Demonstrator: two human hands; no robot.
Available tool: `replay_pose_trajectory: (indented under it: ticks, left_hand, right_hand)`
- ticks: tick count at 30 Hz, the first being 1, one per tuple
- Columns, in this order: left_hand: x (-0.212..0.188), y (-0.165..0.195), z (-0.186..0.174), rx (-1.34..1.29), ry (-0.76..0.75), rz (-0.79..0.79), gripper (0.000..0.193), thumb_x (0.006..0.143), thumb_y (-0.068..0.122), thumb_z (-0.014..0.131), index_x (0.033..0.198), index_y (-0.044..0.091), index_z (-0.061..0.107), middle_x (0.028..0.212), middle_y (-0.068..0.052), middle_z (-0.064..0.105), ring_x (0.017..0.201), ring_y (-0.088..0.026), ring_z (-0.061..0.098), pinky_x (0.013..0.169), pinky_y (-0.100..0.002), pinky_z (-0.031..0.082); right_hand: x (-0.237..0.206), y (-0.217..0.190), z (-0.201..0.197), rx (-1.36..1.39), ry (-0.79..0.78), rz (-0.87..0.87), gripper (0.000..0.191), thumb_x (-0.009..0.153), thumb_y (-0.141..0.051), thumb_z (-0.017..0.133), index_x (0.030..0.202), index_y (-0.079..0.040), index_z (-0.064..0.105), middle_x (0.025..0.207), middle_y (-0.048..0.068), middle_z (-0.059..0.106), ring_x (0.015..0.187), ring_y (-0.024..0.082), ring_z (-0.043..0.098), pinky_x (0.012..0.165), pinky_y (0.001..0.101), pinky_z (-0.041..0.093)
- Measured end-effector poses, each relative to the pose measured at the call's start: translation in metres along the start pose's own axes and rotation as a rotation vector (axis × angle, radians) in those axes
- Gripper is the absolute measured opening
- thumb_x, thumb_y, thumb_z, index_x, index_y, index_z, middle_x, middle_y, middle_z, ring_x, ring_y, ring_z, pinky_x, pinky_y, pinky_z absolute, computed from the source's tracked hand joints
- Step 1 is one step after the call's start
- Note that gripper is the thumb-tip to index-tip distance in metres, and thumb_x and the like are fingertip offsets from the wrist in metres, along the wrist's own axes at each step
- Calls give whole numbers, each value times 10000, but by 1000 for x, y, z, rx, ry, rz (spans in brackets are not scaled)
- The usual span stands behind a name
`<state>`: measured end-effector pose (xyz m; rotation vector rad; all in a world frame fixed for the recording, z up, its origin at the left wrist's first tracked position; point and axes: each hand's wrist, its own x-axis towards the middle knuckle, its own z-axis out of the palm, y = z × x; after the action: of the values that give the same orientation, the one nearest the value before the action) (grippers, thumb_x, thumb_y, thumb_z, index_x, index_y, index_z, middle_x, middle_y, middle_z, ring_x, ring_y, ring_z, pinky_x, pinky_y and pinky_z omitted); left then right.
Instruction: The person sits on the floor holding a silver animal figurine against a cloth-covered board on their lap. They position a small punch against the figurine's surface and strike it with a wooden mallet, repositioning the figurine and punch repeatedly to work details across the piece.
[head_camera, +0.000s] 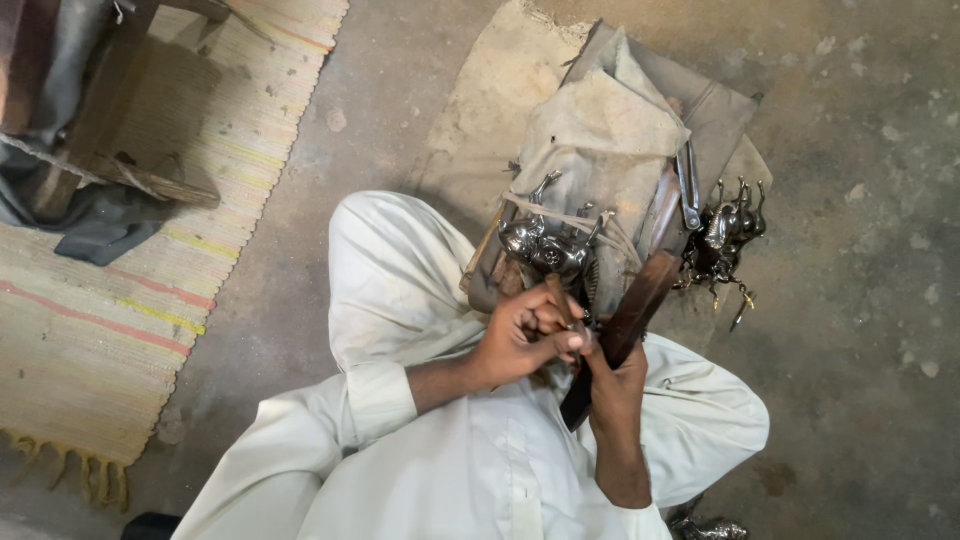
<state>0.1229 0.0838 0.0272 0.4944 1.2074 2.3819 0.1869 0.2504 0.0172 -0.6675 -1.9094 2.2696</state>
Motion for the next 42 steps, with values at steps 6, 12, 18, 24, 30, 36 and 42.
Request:
replay_pose_trajectory:
  ticks: [6,12,18,24,30,36,42]
  left_hand:
    - [6,3,-25,74,181,120,242,1011,-39,679,1212,-49,544,915,-125,721,908,-173,764,750,-296,636]
    - [34,33,-59,139,349,227,273,997,-29,668,1241,-13,546,1026,-138,750,910,-167,765,720,-275,638]
    - [51,65,-85,339,350,2,304,966,12,661,1245,4,540,1208,-90,726,836,-102,748,654,-227,634]
    - [47,64,-82,486,298,18,242,959,-17,703,1166,-33,579,1195,-140,752,796,-108,745,624,-233,603]
    - [53,56,-69,473,257,9,237,948,0,703,1143,-21,571,1110,-93,735,799,-107,759,617,-240,642]
    - [65,47,-58,573,219,-31,266,949,24,725,1183,-8,604,965,-92,743,782,-140,773,621,-259,643]
    - [68,40,-73,353,189,-95,277,969,31,694,1213,-2,567,1101,-107,734,819,-142,768,655,-269,652]
  right_hand:
    - [-6,-11,22,-161,-5,40,513,871,-126,767,1268,-42,453,1015,65,659,812,117,690,569,264,551]
    - [-6,-4,33,-176,5,0,661,850,-137,807,1330,-62,359,1081,94,627,818,116,645,573,265,567]
    - [-5,-2,31,-146,4,65,618,874,-128,775,1337,-74,369,1022,118,718,800,120,688,598,257,550]
    - [-11,-14,29,-63,9,-35,566,881,-103,779,1324,-49,431,1001,93,704,818,158,707,595,268,521]
    - [-5,-38,1,-9,98,-77,549,910,-100,766,1352,-26,448,910,84,657,840,211,755,580,276,500]
    - [4,-47,-19,-6,160,-75,475,964,-108,741,1337,4,471,931,144,748,713,159,638,612,261,486]
    - [8,-37,-21,-48,167,-32,350,936,-125,732,1217,6,570,899,51,700,773,134,709,573,269,504]
